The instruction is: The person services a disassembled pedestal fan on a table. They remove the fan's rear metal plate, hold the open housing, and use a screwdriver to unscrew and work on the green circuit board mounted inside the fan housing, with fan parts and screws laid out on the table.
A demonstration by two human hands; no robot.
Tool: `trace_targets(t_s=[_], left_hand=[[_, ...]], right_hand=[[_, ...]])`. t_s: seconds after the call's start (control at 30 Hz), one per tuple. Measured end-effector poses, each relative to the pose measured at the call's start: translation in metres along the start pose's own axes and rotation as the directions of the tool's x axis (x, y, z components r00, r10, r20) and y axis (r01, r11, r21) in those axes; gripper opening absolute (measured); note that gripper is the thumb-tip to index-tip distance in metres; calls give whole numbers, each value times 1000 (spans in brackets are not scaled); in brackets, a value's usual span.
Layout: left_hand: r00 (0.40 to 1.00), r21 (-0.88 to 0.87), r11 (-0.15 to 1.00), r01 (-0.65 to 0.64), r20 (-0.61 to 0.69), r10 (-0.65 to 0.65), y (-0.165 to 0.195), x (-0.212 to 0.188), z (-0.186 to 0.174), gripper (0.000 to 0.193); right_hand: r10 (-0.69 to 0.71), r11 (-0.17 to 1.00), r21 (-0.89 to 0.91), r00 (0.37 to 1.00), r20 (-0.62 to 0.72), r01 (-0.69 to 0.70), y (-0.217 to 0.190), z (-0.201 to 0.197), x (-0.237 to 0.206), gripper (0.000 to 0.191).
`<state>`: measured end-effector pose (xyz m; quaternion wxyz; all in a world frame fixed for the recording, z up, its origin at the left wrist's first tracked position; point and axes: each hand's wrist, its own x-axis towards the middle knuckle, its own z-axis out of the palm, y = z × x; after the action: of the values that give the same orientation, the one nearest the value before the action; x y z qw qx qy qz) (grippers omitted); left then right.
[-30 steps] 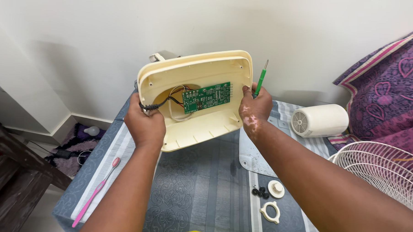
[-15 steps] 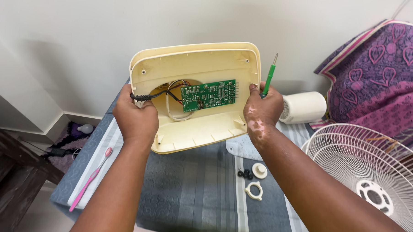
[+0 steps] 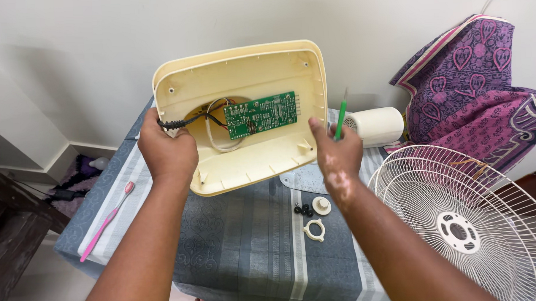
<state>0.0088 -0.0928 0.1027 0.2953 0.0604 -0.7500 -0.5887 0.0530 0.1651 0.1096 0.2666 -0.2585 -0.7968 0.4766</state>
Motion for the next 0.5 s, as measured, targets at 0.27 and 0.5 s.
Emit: trace_targets(t_s=[0.27, 0.5], left_hand=[[998, 46, 998, -35, 49, 32, -9, -6, -4, 24], [994, 3, 998, 62, 93, -62, -5, -8, -4, 24]], right_hand=[[522, 798, 256, 838, 157, -545, 22, 23, -52, 53], [538, 273, 472, 540, 647, -838, 24, 40, -80, 26]])
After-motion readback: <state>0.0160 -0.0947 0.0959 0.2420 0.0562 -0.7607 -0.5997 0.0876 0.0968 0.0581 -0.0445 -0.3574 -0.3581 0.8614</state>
